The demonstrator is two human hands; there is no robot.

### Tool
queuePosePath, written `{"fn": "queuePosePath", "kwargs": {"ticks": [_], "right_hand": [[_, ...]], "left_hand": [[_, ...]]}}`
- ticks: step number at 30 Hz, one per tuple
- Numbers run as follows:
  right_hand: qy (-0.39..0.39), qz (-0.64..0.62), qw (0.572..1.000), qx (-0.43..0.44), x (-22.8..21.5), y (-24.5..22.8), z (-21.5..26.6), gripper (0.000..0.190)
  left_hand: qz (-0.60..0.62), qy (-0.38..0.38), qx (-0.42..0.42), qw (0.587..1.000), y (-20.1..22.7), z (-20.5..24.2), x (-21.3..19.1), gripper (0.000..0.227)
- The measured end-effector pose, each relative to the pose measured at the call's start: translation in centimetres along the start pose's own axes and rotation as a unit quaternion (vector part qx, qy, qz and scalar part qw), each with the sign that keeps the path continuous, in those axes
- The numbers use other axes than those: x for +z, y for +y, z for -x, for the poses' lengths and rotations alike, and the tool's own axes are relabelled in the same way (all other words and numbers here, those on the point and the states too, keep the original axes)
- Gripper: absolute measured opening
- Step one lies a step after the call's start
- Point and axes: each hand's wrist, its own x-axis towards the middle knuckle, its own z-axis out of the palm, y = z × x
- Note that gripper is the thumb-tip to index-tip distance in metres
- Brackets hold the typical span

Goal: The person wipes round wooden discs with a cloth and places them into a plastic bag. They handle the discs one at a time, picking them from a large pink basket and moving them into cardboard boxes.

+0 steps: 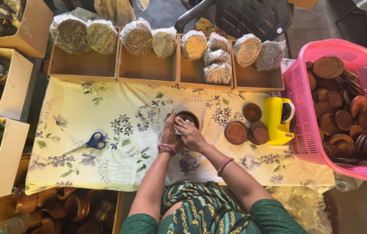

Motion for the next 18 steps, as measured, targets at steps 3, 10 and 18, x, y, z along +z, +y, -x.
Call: {"fn": "queuePosePath", "kwargs": {"ticks": [3, 10, 18], "right_hand": [[-0.032, -0.090, 0.995, -0.021, -0.7, 2.2, 1.6, 0.047], [-0.040, -0.187, 0.981, 0.005, -4.4, 3.4, 2.5, 0.039], [-0.206, 0.268, 0.906, 0.255, -15.0, 0.7, -3.4, 0.029]], "left_hand": [[0.056, 0.004, 0.016, 0.998, 5.9, -2.0, -3.7, 0.119], [-0.017, -0.002, 0.003, 1.000, 2.8, -0.7, -1.7, 0.116], [-0.026, -0.052, -0.042, 0.997, 4.7, -1.2, -2.9, 0.114]]}}
